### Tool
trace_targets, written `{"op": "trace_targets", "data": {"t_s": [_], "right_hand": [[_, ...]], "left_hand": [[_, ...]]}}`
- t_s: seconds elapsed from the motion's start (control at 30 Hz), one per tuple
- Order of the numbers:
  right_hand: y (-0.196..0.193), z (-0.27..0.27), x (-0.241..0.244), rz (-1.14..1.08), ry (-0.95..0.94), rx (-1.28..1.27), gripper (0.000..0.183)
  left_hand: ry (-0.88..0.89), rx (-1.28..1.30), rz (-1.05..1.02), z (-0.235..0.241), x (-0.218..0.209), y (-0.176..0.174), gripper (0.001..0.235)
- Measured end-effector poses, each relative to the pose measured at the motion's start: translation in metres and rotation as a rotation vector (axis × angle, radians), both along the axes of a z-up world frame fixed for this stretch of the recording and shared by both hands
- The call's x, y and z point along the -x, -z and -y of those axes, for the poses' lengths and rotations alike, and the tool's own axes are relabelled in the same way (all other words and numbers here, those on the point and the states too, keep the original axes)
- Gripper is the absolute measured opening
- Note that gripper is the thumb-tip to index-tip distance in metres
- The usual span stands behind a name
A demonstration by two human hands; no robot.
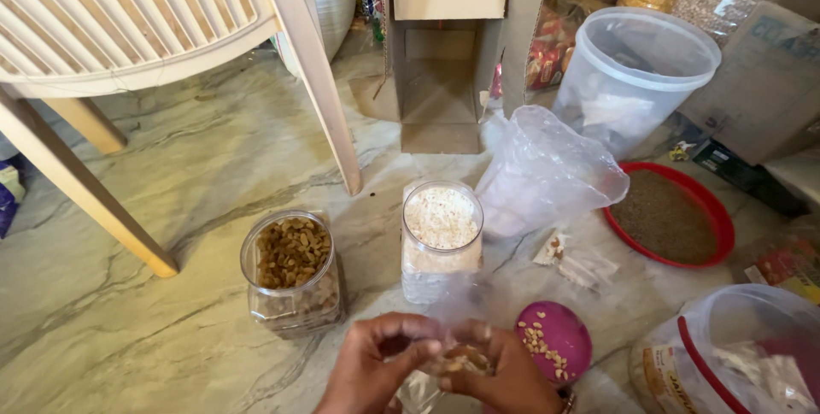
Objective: The person scoops white grains and brown dried fruit from two clear jars into small plastic bags. They handle the bags and contents by hand, placing filled bags on the floor. A second person briefly reaches into the frame to take a bag.
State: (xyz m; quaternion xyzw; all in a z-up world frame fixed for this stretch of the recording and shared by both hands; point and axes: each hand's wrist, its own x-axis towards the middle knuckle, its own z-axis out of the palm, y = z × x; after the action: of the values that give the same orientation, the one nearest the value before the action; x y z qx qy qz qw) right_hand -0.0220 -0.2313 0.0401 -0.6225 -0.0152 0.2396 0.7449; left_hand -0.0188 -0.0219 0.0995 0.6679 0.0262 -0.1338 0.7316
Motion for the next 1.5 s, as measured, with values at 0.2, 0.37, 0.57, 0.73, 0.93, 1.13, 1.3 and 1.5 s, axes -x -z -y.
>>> {"op": "trace_targets", "data": {"t_s": [0.2, 0.37, 0.57, 0.73, 0.93, 1.13, 1.3, 1.5], "right_hand": [[-0.004, 0.020, -0.002, -0.063, -0.030, -0.074, 0.048], [0.004, 0.024, 0.000, 0.021, -0.009, -0.130, 0.052], [0.019, 0.029, 0.001, 0.064, 0.037, -0.072, 0.044], [0.051, 0.034, 0.006, 0.006, 0.133, 0.319, 0.030], [0.077, 0.068, -0.006, -0.199, 0.487, 0.252, 0.032], [0.094, 0.143, -0.070, 0.017, 0.753, 0.573, 0.037], [0.173, 0.183, -0.083, 0.054, 1.067, 0.092, 0.030], [0.256, 0.099, -0.010, 0.049, 0.528, 0.601, 0.034]], "left_hand": [[-0.030, 0.243, 0.019, -0.001, -0.005, 0.037, 0.012], [0.026, 0.287, 0.084, 0.004, -0.005, 0.038, 0.013], [0.115, 0.253, 0.075, 0.003, -0.004, 0.053, 0.020], [0.103, 0.263, 0.115, -0.001, -0.001, 0.088, 0.019], [-0.255, -0.035, -0.159, -0.033, 0.000, 0.120, 0.022], [-0.208, -0.184, -0.256, -0.043, 0.016, 0.135, 0.019], [-0.220, -0.520, -0.049, -0.066, 0.011, 0.157, 0.025], [-0.088, -0.900, 0.085, -0.075, 0.009, 0.179, 0.054]]}}
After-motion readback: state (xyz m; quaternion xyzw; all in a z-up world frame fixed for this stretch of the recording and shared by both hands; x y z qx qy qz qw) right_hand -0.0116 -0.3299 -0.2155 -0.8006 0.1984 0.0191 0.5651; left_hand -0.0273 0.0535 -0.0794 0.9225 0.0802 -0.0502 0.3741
